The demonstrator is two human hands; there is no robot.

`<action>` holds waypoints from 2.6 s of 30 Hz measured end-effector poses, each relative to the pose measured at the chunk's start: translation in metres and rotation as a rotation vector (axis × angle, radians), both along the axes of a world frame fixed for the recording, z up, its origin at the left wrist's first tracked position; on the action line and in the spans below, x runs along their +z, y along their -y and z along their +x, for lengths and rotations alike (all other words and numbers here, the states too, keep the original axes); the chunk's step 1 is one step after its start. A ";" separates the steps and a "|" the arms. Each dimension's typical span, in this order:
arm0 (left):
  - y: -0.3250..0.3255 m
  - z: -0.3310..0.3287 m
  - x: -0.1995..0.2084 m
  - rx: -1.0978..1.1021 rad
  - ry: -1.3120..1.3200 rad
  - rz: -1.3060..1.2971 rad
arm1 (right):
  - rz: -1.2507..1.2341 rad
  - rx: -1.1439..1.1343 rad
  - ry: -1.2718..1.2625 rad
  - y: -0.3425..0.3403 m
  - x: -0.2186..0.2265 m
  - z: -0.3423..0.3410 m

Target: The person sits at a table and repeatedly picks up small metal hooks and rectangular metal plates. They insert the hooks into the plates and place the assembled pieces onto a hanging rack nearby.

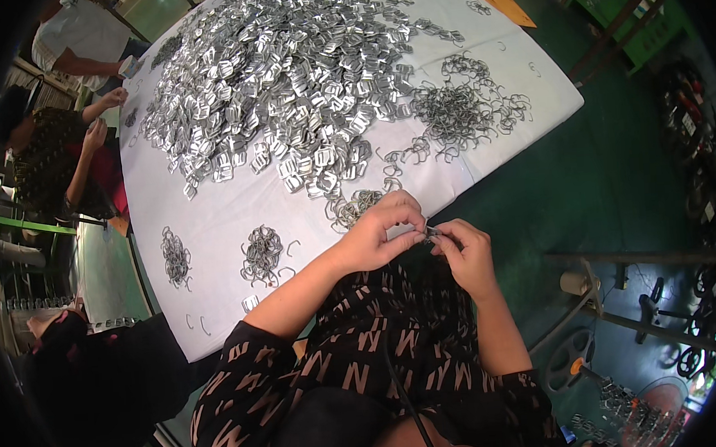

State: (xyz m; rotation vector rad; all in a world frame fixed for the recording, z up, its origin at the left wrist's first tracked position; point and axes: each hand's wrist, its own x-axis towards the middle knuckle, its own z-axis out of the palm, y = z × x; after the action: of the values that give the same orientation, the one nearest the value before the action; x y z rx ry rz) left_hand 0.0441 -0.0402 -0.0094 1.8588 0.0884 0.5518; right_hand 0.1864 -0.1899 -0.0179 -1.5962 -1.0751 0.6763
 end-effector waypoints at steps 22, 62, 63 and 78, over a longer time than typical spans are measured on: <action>0.024 -0.002 -0.032 0.129 0.115 0.210 | -0.002 0.033 0.134 -0.051 -0.013 0.040; 0.056 -0.009 -0.047 0.353 0.035 0.120 | -0.055 0.100 0.013 -0.003 0.019 0.012; 0.057 -0.008 -0.049 0.335 0.049 0.096 | -0.033 0.094 0.027 -0.002 0.022 0.011; 0.000 -0.022 -0.073 0.606 -0.256 0.744 | -0.007 0.020 -0.026 0.008 0.002 0.014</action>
State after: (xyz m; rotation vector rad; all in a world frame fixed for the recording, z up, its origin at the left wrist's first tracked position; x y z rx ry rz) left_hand 0.0217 -0.0407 -0.0822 2.6392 0.7167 0.8276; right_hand 0.2001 -0.1977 -0.0161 -1.5806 -1.0715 0.7133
